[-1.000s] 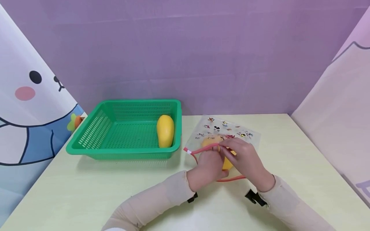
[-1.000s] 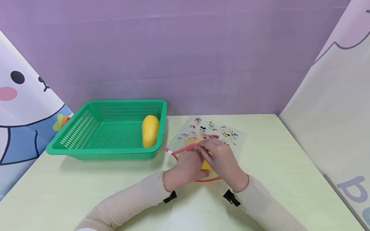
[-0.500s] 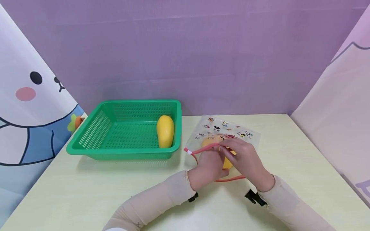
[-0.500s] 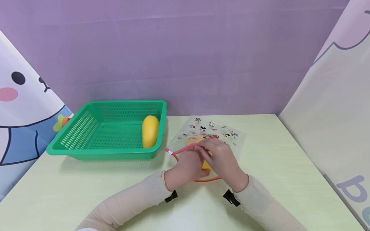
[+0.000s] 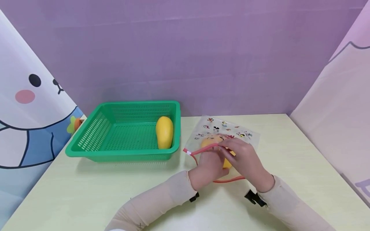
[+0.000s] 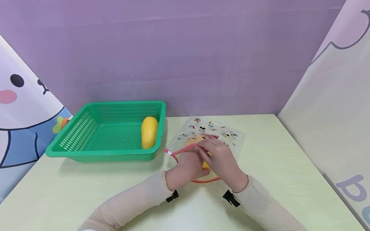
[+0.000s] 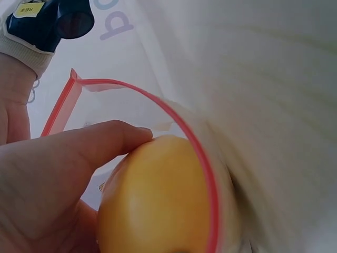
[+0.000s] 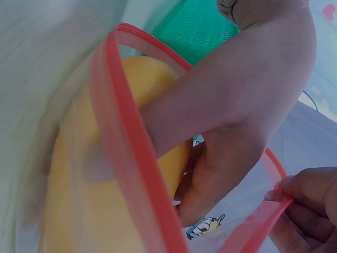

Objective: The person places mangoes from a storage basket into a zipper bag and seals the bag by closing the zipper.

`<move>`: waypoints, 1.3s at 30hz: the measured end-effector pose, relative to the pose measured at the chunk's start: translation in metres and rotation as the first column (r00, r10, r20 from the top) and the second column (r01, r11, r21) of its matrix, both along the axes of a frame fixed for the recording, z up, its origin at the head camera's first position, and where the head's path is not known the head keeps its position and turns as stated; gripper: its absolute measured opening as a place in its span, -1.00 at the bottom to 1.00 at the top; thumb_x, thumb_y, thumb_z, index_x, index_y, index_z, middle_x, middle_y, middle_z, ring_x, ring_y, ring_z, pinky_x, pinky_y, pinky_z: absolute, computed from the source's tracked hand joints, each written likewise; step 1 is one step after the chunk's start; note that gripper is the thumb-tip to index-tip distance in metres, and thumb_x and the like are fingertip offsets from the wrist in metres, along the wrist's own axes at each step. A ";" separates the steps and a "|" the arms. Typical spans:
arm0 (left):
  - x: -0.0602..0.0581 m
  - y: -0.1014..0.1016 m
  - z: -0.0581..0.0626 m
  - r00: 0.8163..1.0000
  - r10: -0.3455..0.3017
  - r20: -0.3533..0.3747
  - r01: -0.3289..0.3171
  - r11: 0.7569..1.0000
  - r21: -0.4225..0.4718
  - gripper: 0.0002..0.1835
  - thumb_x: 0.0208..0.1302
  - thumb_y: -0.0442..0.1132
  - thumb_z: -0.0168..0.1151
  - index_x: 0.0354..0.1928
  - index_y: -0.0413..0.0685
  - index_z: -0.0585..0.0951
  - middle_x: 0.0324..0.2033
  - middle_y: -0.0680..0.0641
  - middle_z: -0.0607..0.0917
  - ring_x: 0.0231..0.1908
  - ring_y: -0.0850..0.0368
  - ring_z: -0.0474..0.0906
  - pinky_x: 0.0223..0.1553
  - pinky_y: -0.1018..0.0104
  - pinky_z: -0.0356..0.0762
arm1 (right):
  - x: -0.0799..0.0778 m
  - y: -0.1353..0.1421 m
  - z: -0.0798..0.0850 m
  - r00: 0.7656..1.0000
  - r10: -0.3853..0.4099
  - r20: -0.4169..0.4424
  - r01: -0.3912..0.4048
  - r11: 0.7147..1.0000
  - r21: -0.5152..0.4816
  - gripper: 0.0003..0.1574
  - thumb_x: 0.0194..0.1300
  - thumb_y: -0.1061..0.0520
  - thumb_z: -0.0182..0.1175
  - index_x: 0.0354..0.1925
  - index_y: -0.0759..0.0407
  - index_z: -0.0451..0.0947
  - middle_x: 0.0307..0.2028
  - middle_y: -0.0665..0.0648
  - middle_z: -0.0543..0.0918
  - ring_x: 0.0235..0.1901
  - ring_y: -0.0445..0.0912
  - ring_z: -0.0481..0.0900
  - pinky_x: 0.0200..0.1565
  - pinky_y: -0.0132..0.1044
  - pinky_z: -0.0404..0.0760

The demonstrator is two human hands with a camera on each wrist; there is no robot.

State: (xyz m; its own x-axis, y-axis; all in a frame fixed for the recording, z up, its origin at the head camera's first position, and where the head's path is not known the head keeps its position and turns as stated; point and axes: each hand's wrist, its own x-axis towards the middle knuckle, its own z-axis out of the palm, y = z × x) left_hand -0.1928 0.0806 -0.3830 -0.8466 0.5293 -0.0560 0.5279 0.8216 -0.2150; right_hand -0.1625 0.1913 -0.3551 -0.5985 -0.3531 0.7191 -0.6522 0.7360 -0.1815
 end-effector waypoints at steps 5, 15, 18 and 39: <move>-0.001 0.003 -0.001 1.000 0.008 -0.018 -0.008 1.000 -0.022 -0.12 0.03 0.42 0.14 0.38 0.23 0.26 0.25 0.19 0.42 0.11 0.22 0.45 0.02 0.29 0.52 | 0.000 -0.001 0.000 1.000 -0.001 -0.004 0.001 1.000 0.004 -0.72 -0.13 0.34 0.46 -0.34 0.25 0.67 -0.37 0.08 0.71 -0.33 -0.06 0.67 -0.33 -0.23 0.66; -0.004 0.004 -0.005 0.999 0.008 -0.039 -0.010 0.999 -0.038 -0.12 0.02 0.41 0.16 0.38 0.27 0.24 0.28 0.21 0.38 0.21 0.20 0.34 0.13 0.19 0.43 | 0.001 -0.001 0.000 1.000 0.006 0.003 -0.006 1.000 -0.003 -0.69 -0.14 0.37 0.46 -0.32 0.24 0.67 -0.35 0.08 0.71 -0.31 -0.06 0.66 -0.32 -0.24 0.66; -0.005 0.004 -0.005 0.999 -0.001 -0.041 0.000 1.000 -0.031 -0.13 0.03 0.40 0.17 0.37 0.25 0.26 0.26 0.21 0.41 0.19 0.21 0.36 0.10 0.20 0.46 | 0.001 -0.001 0.000 1.000 0.008 -0.001 -0.008 1.000 -0.004 -0.69 -0.14 0.37 0.46 -0.32 0.24 0.68 -0.35 0.08 0.71 -0.31 -0.06 0.66 -0.32 -0.23 0.66; -0.012 0.009 0.001 0.997 -0.025 -0.074 0.017 0.993 -0.113 -0.17 0.10 0.38 0.11 0.37 0.21 0.24 0.22 0.21 0.45 0.07 0.22 0.44 0.11 0.30 0.43 | 0.000 0.003 0.000 0.997 0.023 -0.070 -0.024 1.000 -0.014 -0.67 -0.16 0.42 0.44 -0.31 0.26 0.68 -0.35 0.10 0.72 -0.29 -0.04 0.67 -0.30 -0.21 0.64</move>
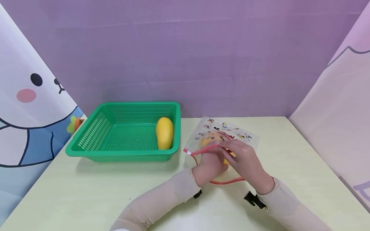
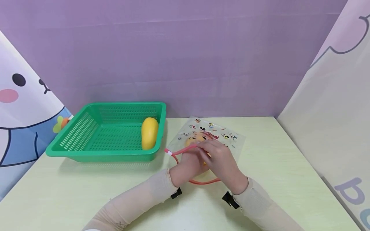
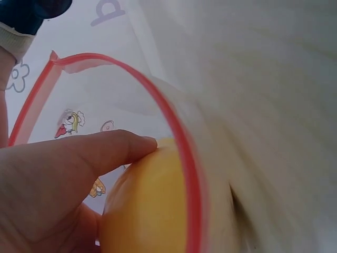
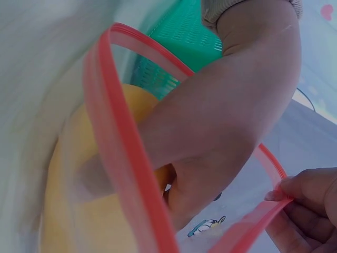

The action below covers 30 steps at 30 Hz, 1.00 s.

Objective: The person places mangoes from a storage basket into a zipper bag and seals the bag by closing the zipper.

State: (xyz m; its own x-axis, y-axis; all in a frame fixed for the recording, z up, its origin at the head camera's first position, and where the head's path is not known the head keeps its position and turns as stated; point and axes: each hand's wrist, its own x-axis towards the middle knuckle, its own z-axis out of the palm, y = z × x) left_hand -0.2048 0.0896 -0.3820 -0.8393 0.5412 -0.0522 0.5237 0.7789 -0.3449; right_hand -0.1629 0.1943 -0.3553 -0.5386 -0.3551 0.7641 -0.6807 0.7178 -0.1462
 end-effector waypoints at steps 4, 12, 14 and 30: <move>-0.002 0.001 0.002 1.000 -0.006 -0.013 0.006 0.999 -0.037 -0.15 0.10 0.37 0.12 0.38 0.20 0.20 0.24 0.18 0.44 0.03 0.21 0.44 0.06 0.33 0.46 | 0.000 0.000 0.001 1.000 -0.002 -0.006 0.002 1.000 -0.004 -0.66 -0.18 0.43 0.45 -0.32 0.26 0.68 -0.35 0.11 0.71 -0.30 -0.04 0.66 -0.31 -0.21 0.64; -0.005 0.001 0.003 1.000 -0.005 -0.015 0.004 1.000 -0.024 -0.18 0.12 0.34 0.13 0.37 0.16 0.21 0.19 0.14 0.49 -0.01 0.16 0.45 0.04 0.34 0.46 | 0.001 0.000 0.002 1.000 -0.004 -0.008 0.004 1.000 -0.004 -0.67 -0.18 0.42 0.45 -0.33 0.27 0.68 -0.36 0.12 0.72 -0.31 -0.04 0.66 -0.31 -0.22 0.65; -0.005 0.001 0.003 1.000 -0.009 -0.015 0.009 0.999 -0.034 -0.17 0.12 0.34 0.14 0.37 0.17 0.21 0.19 0.14 0.49 -0.01 0.16 0.45 0.04 0.33 0.47 | 0.001 0.000 0.002 1.000 -0.006 -0.005 0.006 1.000 -0.005 -0.67 -0.18 0.42 0.45 -0.33 0.26 0.68 -0.36 0.12 0.72 -0.31 -0.04 0.66 -0.31 -0.22 0.65; -0.004 0.004 0.002 1.000 0.009 0.025 -0.009 1.000 0.001 -0.26 0.13 0.34 0.10 0.28 0.17 0.30 0.06 0.21 0.55 -0.13 0.16 0.40 -0.05 0.35 0.44 | 0.000 -0.001 -0.001 1.000 0.001 0.024 -0.001 1.000 0.002 -0.67 -0.13 0.42 0.43 -0.29 0.23 0.68 -0.33 0.10 0.72 -0.28 -0.04 0.67 -0.29 -0.20 0.66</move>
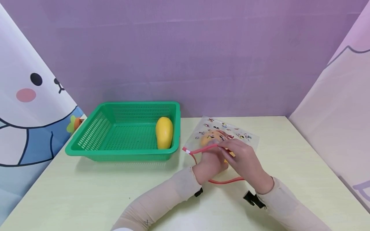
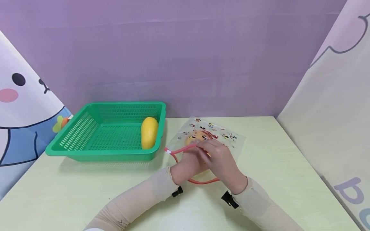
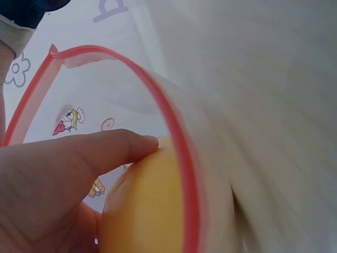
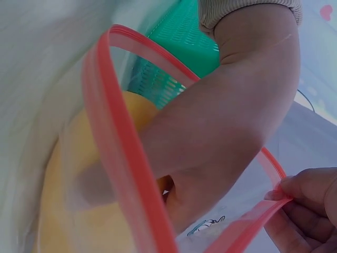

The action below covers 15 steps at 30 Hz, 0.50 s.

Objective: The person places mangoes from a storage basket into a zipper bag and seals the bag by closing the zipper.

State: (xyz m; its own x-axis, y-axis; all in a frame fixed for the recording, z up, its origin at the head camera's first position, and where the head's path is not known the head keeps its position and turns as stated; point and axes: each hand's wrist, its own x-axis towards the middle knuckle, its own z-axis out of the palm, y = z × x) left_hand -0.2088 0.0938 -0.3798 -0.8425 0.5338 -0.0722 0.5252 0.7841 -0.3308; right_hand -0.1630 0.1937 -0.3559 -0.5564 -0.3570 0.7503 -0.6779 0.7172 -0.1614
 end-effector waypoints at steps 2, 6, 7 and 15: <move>0.000 0.001 0.001 1.000 -0.001 0.012 0.001 1.000 -0.018 -0.27 0.13 0.36 0.08 0.28 0.20 0.30 0.06 0.21 0.55 -0.14 0.16 0.41 -0.05 0.34 0.45 | 0.000 0.000 0.000 1.000 0.001 0.001 -0.001 1.000 -0.001 -0.68 -0.12 0.42 0.43 -0.30 0.24 0.68 -0.33 0.10 0.72 -0.28 -0.04 0.67 -0.29 -0.20 0.66; -0.001 0.002 0.001 0.999 0.003 0.054 -0.004 1.000 0.006 -0.26 0.12 0.35 0.10 0.30 0.22 0.28 0.09 0.21 0.53 -0.10 0.17 0.42 -0.01 0.30 0.45 | 0.000 0.000 -0.001 1.000 0.001 0.003 -0.001 1.000 -0.002 -0.68 -0.12 0.42 0.43 -0.30 0.24 0.68 -0.33 0.10 0.72 -0.28 -0.04 0.67 -0.29 -0.20 0.66; -0.001 0.002 0.001 0.998 0.005 0.065 -0.006 1.000 0.017 -0.26 0.12 0.35 0.11 0.29 0.22 0.29 0.09 0.21 0.53 -0.10 0.17 0.42 0.00 0.30 0.45 | 0.000 0.000 -0.001 1.000 0.002 0.003 -0.002 1.000 -0.002 -0.69 -0.12 0.42 0.43 -0.30 0.24 0.68 -0.33 0.10 0.72 -0.28 -0.04 0.67 -0.29 -0.20 0.66; -0.004 0.000 0.000 0.994 0.011 0.112 -0.023 0.995 0.100 -0.30 0.10 0.34 0.15 0.25 0.26 0.34 0.08 0.21 0.55 -0.08 0.21 0.44 -0.01 0.30 0.48 | 0.000 0.000 -0.001 1.000 0.009 0.000 -0.009 1.000 0.000 -0.69 -0.12 0.42 0.43 -0.31 0.24 0.68 -0.33 0.10 0.72 -0.28 -0.04 0.66 -0.28 -0.20 0.65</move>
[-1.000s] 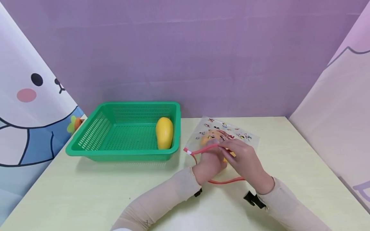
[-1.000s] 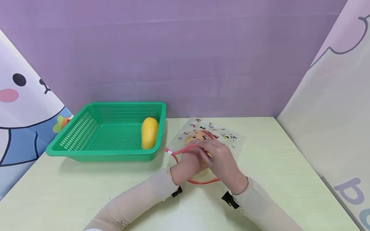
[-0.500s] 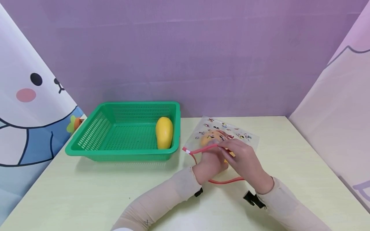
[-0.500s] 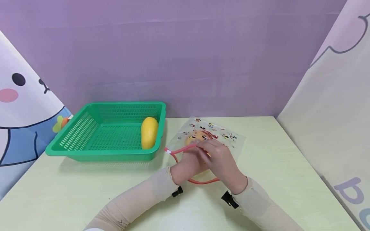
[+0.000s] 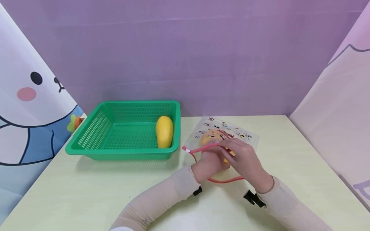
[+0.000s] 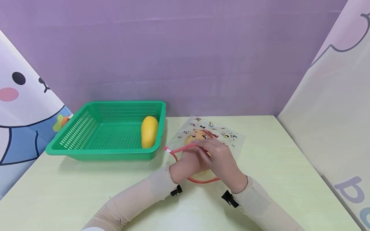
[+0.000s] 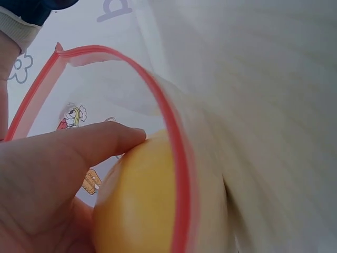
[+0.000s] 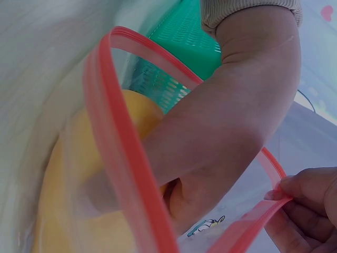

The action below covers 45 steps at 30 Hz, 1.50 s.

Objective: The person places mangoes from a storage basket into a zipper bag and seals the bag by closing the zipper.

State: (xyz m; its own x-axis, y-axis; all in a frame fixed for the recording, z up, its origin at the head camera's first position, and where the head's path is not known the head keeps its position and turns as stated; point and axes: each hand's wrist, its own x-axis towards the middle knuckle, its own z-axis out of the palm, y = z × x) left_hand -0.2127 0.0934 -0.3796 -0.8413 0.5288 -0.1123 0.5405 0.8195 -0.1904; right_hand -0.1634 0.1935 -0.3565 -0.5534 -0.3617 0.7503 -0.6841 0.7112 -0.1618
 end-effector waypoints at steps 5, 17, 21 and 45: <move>0.000 -0.001 0.000 1.000 -0.006 -0.010 0.006 1.000 0.002 -0.32 0.10 0.34 0.13 0.24 0.26 0.35 0.03 0.21 0.57 -0.14 0.22 0.45 -0.07 0.33 0.51 | 0.000 0.000 0.000 1.000 0.004 -0.012 -0.004 1.000 -0.001 -0.69 -0.13 0.42 0.43 -0.32 0.25 0.67 -0.34 0.10 0.71 -0.28 -0.04 0.66 -0.28 -0.20 0.65; -0.001 -0.006 -0.002 1.000 -0.021 -0.015 0.022 0.999 0.044 -0.34 0.13 0.32 0.13 0.23 0.24 0.35 -0.01 0.21 0.58 -0.16 0.22 0.45 -0.11 0.37 0.50 | 0.000 0.000 0.000 1.000 0.004 -0.002 -0.004 1.000 0.003 -0.69 -0.12 0.42 0.42 -0.31 0.25 0.67 -0.34 0.10 0.71 -0.28 -0.04 0.66 -0.28 -0.20 0.65; 0.001 -0.008 -0.003 1.000 -0.015 -0.013 0.016 0.997 0.076 -0.33 0.12 0.30 0.16 0.24 0.23 0.35 0.01 0.21 0.58 -0.13 0.23 0.45 -0.09 0.37 0.50 | 0.000 0.000 -0.001 1.000 0.003 0.003 -0.003 1.000 0.002 -0.69 -0.12 0.42 0.43 -0.31 0.24 0.67 -0.33 0.09 0.71 -0.28 -0.04 0.66 -0.29 -0.21 0.65; 0.018 -0.023 -0.006 0.995 -0.051 -0.084 0.059 0.995 0.085 -0.20 0.09 0.32 0.18 0.37 0.22 0.30 0.29 0.14 0.38 0.20 0.12 0.31 0.12 0.13 0.45 | 0.000 -0.002 -0.002 1.000 0.005 0.024 -0.005 1.000 -0.004 -0.69 -0.14 0.39 0.45 -0.32 0.24 0.68 -0.33 0.08 0.72 -0.29 -0.05 0.66 -0.32 -0.22 0.66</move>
